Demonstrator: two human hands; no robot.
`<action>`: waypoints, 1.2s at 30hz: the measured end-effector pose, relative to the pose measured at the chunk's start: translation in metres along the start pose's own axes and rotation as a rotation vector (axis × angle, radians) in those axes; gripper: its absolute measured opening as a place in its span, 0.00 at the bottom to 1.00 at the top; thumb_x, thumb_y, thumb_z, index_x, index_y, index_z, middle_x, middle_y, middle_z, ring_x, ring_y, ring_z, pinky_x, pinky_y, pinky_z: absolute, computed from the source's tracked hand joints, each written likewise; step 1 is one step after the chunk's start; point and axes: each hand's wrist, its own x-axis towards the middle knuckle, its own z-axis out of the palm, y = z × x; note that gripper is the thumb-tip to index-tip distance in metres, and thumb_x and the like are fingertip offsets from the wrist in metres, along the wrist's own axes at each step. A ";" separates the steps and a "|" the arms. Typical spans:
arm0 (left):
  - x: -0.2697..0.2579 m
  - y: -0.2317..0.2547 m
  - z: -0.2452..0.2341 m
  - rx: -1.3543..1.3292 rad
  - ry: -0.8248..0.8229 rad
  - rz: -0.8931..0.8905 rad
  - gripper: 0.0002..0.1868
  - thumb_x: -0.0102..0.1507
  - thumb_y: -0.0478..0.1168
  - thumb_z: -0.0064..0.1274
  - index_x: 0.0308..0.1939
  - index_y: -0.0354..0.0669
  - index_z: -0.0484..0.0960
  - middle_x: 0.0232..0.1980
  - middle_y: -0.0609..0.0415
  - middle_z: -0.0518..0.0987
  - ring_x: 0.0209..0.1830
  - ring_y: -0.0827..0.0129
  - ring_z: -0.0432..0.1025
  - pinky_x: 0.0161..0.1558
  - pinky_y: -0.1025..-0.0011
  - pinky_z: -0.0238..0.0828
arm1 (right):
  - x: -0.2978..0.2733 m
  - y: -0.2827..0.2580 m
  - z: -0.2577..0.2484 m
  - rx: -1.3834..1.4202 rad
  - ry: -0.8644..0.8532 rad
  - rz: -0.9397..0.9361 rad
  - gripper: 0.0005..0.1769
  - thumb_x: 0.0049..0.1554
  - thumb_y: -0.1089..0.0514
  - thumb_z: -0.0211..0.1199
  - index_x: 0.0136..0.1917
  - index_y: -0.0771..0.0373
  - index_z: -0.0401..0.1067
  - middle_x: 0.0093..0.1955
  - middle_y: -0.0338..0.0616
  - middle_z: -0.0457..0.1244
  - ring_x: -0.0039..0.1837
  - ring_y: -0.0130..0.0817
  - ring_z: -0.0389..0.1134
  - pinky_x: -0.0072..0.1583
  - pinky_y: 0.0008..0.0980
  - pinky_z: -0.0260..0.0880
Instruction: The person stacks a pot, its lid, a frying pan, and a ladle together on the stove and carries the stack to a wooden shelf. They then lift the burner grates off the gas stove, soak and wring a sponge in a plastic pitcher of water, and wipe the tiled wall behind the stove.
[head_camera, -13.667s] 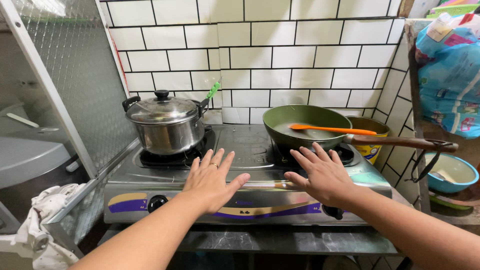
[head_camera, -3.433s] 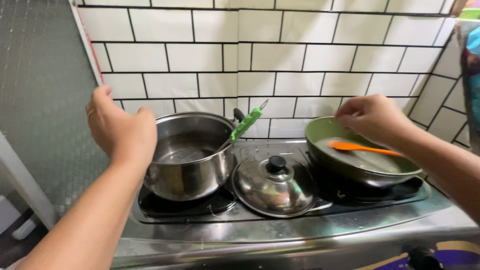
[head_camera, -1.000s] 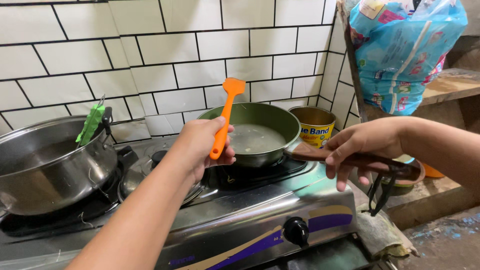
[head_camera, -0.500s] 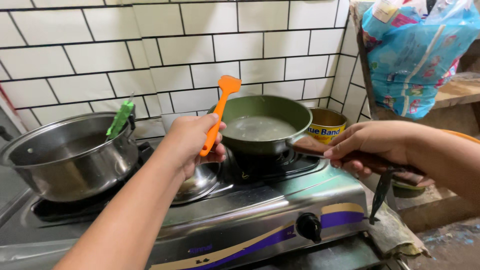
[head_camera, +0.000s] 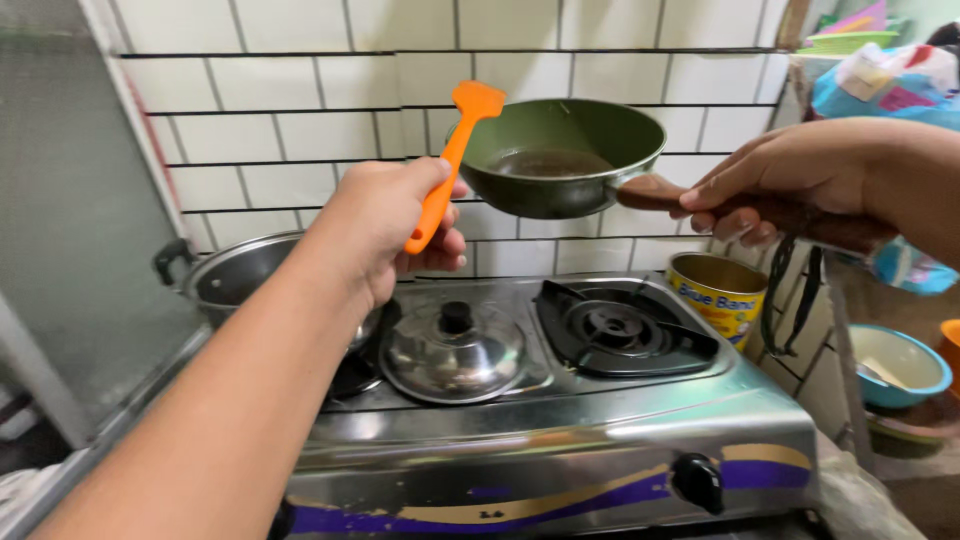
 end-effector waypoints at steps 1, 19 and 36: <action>-0.004 0.006 -0.011 0.011 0.017 0.004 0.15 0.64 0.44 0.47 0.42 0.33 0.80 0.25 0.54 0.74 0.20 0.68 0.72 0.27 0.62 0.79 | 0.002 -0.009 0.004 -0.017 0.014 -0.019 0.15 0.59 0.57 0.59 0.38 0.72 0.69 0.26 0.38 0.55 0.26 0.25 0.52 0.30 0.27 0.52; -0.054 0.029 -0.199 0.181 0.314 -0.044 0.14 0.64 0.43 0.47 0.40 0.34 0.80 0.24 0.55 0.74 0.18 0.69 0.71 0.26 0.63 0.78 | 0.051 -0.113 0.156 -0.129 -0.029 -0.279 0.14 0.59 0.59 0.60 0.38 0.75 0.70 0.26 0.46 0.58 0.28 0.33 0.55 0.32 0.32 0.56; -0.044 -0.006 -0.238 0.203 0.278 -0.120 0.14 0.64 0.43 0.49 0.39 0.32 0.79 0.22 0.51 0.73 0.16 0.67 0.70 0.22 0.64 0.75 | 0.057 -0.132 0.210 -0.181 0.099 -0.207 0.17 0.55 0.65 0.66 0.57 0.76 0.77 0.37 0.52 0.66 0.28 0.32 0.59 0.30 0.34 0.60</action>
